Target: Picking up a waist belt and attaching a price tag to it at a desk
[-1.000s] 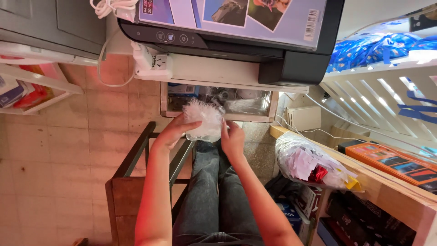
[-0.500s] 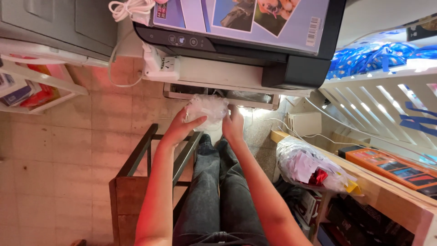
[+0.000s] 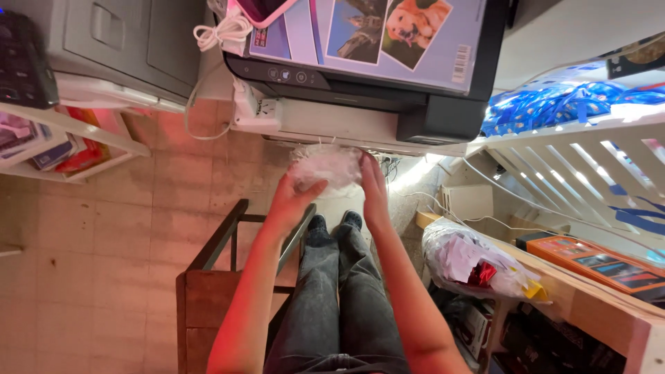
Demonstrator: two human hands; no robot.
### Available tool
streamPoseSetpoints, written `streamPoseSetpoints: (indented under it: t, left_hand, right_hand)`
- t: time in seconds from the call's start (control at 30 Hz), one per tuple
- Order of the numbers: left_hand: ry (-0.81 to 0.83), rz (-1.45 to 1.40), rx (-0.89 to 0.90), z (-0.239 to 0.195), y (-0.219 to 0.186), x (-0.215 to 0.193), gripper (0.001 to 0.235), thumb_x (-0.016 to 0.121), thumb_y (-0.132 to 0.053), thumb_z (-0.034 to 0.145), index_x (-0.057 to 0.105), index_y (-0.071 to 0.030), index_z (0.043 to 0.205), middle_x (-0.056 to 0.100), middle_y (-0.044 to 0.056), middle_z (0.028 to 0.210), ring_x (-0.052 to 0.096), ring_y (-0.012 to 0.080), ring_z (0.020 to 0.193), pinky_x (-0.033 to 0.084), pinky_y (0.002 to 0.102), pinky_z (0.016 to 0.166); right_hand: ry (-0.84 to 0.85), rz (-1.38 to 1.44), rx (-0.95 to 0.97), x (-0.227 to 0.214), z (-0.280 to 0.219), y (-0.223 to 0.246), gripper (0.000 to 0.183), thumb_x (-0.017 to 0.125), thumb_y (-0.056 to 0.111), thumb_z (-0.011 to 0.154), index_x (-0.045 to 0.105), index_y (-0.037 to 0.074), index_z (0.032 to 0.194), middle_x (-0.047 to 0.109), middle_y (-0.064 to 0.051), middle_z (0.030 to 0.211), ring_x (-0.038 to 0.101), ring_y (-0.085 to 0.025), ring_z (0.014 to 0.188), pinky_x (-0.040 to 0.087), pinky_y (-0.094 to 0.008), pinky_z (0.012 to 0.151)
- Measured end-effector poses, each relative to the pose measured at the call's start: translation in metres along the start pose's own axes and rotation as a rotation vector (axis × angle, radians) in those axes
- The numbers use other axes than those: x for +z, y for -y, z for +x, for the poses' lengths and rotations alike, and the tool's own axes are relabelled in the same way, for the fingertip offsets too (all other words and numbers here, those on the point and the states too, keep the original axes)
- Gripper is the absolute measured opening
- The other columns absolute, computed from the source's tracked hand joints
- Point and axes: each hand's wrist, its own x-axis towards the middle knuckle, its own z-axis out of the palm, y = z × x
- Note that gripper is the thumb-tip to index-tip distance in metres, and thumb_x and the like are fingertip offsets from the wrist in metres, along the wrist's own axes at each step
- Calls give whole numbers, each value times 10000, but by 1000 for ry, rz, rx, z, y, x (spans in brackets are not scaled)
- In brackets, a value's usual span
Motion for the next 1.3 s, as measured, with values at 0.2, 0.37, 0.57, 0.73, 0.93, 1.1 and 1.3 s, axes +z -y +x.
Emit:
streamPoseSetpoints:
  t: [0.2, 0.37, 0.57, 0.73, 0.93, 1.1, 1.3]
  left_hand:
    - [344, 117, 466, -30, -48, 47, 62, 717, -92, 944, 734, -59, 995, 658, 93, 1054, 580, 247, 1163, 383, 466, 1134]
    - [450, 192, 338, -80, -121, 88, 335, 721, -101, 922, 680, -89, 1254, 720, 72, 1170, 633, 157, 1135, 488, 412, 1061]
    - [431, 283, 522, -122, -180, 115, 570, 744, -175, 894, 562, -117, 1431, 638, 74, 1378, 565, 233, 1325, 419, 403, 1121]
    - [444, 487, 898, -148, -202, 137, 281, 750, -187, 914, 738, -141, 1191, 722, 36, 1043, 696, 263, 1005, 541, 382, 942]
    - [670, 426, 1066, -189, -227, 166, 60, 772, -135, 892, 789, -136, 949, 751, -17, 884, 638, 174, 834, 510, 302, 777]
    - [931, 314, 1077, -210, -230, 189, 65, 765, -101, 886, 783, -95, 948, 778, 20, 877, 664, 188, 784, 530, 299, 757]
    - [1102, 342, 1162, -245, -220, 212, 97, 716, -84, 919, 784, -92, 988, 787, 13, 918, 701, 214, 842, 540, 330, 788]
  right_hand:
    - [298, -309, -570, -44, -50, 94, 958, 947, 294, 669, 468, 7, 1448, 545, -188, 1458, 471, -322, 1411, 275, -447, 1225]
    - [22, -372, -661, -83, -82, 120, 646, 988, 300, 606, 708, 82, 1146, 742, -93, 1098, 703, -224, 1023, 507, -355, 950]
    - [-219, -557, -726, -133, -123, 140, 490, 963, 242, 614, 760, 177, 1056, 751, -45, 867, 726, -242, 797, 551, -343, 782]
    - [-321, -686, -838, -134, -181, 167, 544, 927, 261, 632, 724, 145, 1124, 766, -95, 983, 730, -357, 895, 554, -448, 827]
    - [-466, -837, -967, -120, -267, 199, 624, 777, 218, 847, 505, 63, 1387, 694, -102, 1273, 680, -279, 1104, 493, -418, 932]
    - [-568, -959, -1131, -128, -317, 194, 507, 720, 195, 989, 500, 116, 1439, 625, -158, 1406, 697, -300, 1168, 540, -428, 970]
    - [-831, -979, -909, -139, -371, 169, 439, 725, 201, 909, 566, 65, 1294, 681, -139, 1174, 670, -303, 967, 525, -415, 855]
